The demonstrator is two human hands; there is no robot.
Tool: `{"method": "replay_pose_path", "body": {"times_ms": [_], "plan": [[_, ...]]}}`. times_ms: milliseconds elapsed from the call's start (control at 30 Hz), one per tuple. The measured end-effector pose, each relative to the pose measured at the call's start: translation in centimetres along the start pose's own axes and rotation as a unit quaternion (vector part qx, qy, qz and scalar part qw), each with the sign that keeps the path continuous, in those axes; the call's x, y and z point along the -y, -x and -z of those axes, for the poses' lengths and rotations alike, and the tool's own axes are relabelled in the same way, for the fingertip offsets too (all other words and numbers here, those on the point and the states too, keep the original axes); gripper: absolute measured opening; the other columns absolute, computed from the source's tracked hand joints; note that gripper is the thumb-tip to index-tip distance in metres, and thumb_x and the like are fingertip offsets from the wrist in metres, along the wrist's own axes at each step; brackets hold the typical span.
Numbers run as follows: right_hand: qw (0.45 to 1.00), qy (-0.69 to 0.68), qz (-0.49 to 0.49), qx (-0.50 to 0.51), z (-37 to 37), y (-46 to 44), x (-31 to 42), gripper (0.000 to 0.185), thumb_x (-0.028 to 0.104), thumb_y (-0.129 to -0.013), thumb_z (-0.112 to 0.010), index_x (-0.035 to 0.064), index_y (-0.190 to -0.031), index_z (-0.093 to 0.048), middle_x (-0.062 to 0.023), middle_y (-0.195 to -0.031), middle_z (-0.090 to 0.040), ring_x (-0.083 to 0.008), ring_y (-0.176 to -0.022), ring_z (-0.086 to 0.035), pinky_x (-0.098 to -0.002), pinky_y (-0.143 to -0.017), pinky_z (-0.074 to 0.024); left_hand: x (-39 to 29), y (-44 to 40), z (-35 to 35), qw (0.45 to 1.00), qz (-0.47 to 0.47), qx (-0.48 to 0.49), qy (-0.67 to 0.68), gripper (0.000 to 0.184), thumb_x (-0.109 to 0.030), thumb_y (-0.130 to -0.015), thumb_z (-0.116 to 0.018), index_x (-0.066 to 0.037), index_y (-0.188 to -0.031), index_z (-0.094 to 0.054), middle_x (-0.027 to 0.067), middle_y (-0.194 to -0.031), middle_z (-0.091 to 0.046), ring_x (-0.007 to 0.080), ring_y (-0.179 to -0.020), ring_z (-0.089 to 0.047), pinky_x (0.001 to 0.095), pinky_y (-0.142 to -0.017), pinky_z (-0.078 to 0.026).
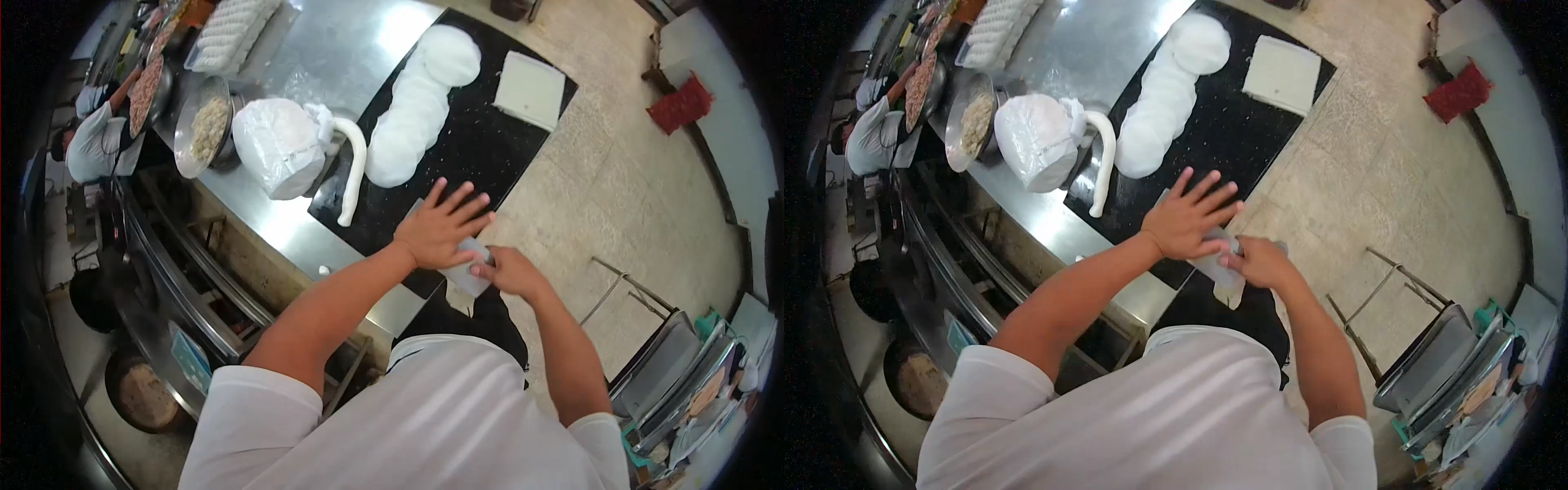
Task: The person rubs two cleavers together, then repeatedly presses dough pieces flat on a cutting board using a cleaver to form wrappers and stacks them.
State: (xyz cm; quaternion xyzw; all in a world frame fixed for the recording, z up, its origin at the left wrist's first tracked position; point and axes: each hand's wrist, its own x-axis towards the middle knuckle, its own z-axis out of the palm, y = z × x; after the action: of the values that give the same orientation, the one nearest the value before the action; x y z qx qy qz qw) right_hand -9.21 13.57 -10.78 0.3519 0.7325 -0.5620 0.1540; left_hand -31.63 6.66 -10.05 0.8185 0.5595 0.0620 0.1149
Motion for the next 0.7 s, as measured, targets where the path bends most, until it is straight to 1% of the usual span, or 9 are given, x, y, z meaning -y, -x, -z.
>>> {"method": "replay_pose_path", "body": {"times_ms": [100, 200, 233, 267, 333, 400, 467, 567, 700], "plan": [[0.999, 0.020, 0.010, -0.040, 3.1, -1.9, 1.6, 0.045, 0.041, -0.090, -0.071, -0.0016, -0.104, -0.065, -0.0277, -0.098, -0.070, -0.0431, -0.094, -0.069, -0.0487, -0.082, -0.0527, 2.5, -2.5, 0.5, 0.998, 0.022, -0.058, -0.007, 0.074, -0.067, -0.091, -0.053, -0.025, -0.152, -0.048, 0.0098, -0.163, -0.036, 0.0364, -0.154, -0.023, 0.0619, -0.122, -0.009], [0.999, -0.004, -0.023, -0.026, 0.2, 1.0, 1.6, 0.047, 0.038, -0.091, -0.070, -0.0016, -0.114, -0.061, -0.0291, -0.103, -0.069, -0.0440, -0.098, -0.068, -0.0500, -0.086, -0.0521, 1.5, -1.1, 0.5, 0.998, 0.016, -0.060, -0.012, 0.074, -0.069, -0.092, -0.051, -0.026, -0.152, -0.048, 0.0094, -0.163, -0.035, 0.0353, -0.154, -0.022, 0.0632, -0.122, -0.008], [0.999, 0.035, -0.022, 0.005, -1.5, 2.9, 0.8, 0.053, 0.035, -0.089, -0.072, -0.0026, -0.123, -0.056, -0.0305, -0.109, -0.068, -0.0468, -0.106, -0.065, -0.0517, -0.091, -0.0508, -0.2, 0.7, 0.4, 0.999, -0.034, 0.008, 0.014, 0.073, -0.069, -0.092, -0.050, -0.027, -0.151, -0.049, 0.0087, -0.163, -0.036, 0.0346, -0.154, -0.022, 0.0645, -0.122, -0.008], [0.998, -0.022, -0.034, 0.045, -2.7, 4.6, 1.1, 0.059, 0.033, -0.087, -0.075, -0.0039, -0.129, -0.055, -0.0314, -0.113, -0.067, -0.0492, -0.111, -0.063, -0.0524, -0.094, -0.0502, -1.5, 2.0, 0.1, 0.993, -0.086, 0.074, 0.040, 0.072, -0.070, -0.092, -0.050, -0.028, -0.150, -0.050, 0.0081, -0.163, -0.037, 0.0339, -0.154, -0.022, 0.0657, -0.121, -0.008], [0.975, 0.098, 0.093, -0.179, -9.1, 5.1, -3.0, 0.070, 0.031, -0.084, -0.078, -0.0032, -0.139, -0.050, -0.0335, -0.115, -0.066, -0.0478, -0.110, -0.065, -0.0536, -0.093, -0.0510, -1.3, 1.8, -1.6, 0.986, -0.117, 0.052, 0.110, 0.071, -0.072, -0.091, -0.050, -0.030, -0.148, -0.052, 0.0069, -0.162, -0.039, 0.0328, -0.154, -0.024, 0.0673, -0.121, -0.009], [0.988, -0.005, -0.126, -0.084, -5.2, 4.4, 2.0, 0.067, 0.032, -0.082, -0.080, -0.0026, -0.133, -0.053, -0.0321, -0.110, -0.068, -0.0466, -0.104, -0.067, -0.0536, -0.089, -0.0528, -0.6, 0.7, -1.8, 0.988, -0.134, 0.017, 0.080, 0.073, -0.073, -0.089, -0.051, -0.027, -0.146, -0.054, 0.0062, -0.161, -0.040, 0.0323, -0.154, -0.025, 0.0667, -0.121, -0.010], [0.990, 0.034, -0.124, -0.058, -1.3, 2.6, 4.3, 0.059, 0.034, -0.082, -0.081, -0.0013, -0.122, -0.056, -0.0302, -0.105, -0.070, -0.0457, -0.098, -0.069, -0.0527, -0.083, -0.0543, 1.1, -1.5, 0.5, 0.994, -0.102, 0.030, 0.033, 0.074, -0.069, -0.090, -0.053, -0.023, -0.147, -0.053, 0.0067, -0.161, -0.040, 0.0317, -0.154, -0.024, 0.0639, -0.122, -0.008], [0.994, 0.029, -0.090, -0.059, 2.2, -0.7, 5.0, 0.051, 0.035, -0.083, -0.080, 0.0002, -0.112, -0.056, -0.0288, -0.100, -0.071, -0.0451, -0.096, -0.069, -0.0528, -0.080, -0.0543, 4.5, -3.6, 0.8, 0.996, -0.081, -0.020, 0.008, 0.073, -0.068, -0.091, -0.053, -0.024, -0.148, -0.052, 0.0082, -0.162, -0.038, 0.0318, -0.155, -0.022, 0.0628, -0.123, -0.006], [0.993, 0.052, -0.053, -0.097, -1.4, 2.0, 3.9, 0.059, 0.035, -0.082, -0.080, -0.0012, -0.120, -0.054, -0.0293, -0.102, -0.070, -0.0469, -0.097, -0.069, -0.0536, -0.083, -0.0539, 2.3, -1.7, 0.0, 0.996, -0.078, -0.008, 0.033, 0.072, -0.068, -0.091, -0.051, -0.026, -0.150, -0.051, 0.0072, -0.161, -0.039, 0.0327, -0.154, -0.024, 0.0620, -0.123, -0.008]]}}
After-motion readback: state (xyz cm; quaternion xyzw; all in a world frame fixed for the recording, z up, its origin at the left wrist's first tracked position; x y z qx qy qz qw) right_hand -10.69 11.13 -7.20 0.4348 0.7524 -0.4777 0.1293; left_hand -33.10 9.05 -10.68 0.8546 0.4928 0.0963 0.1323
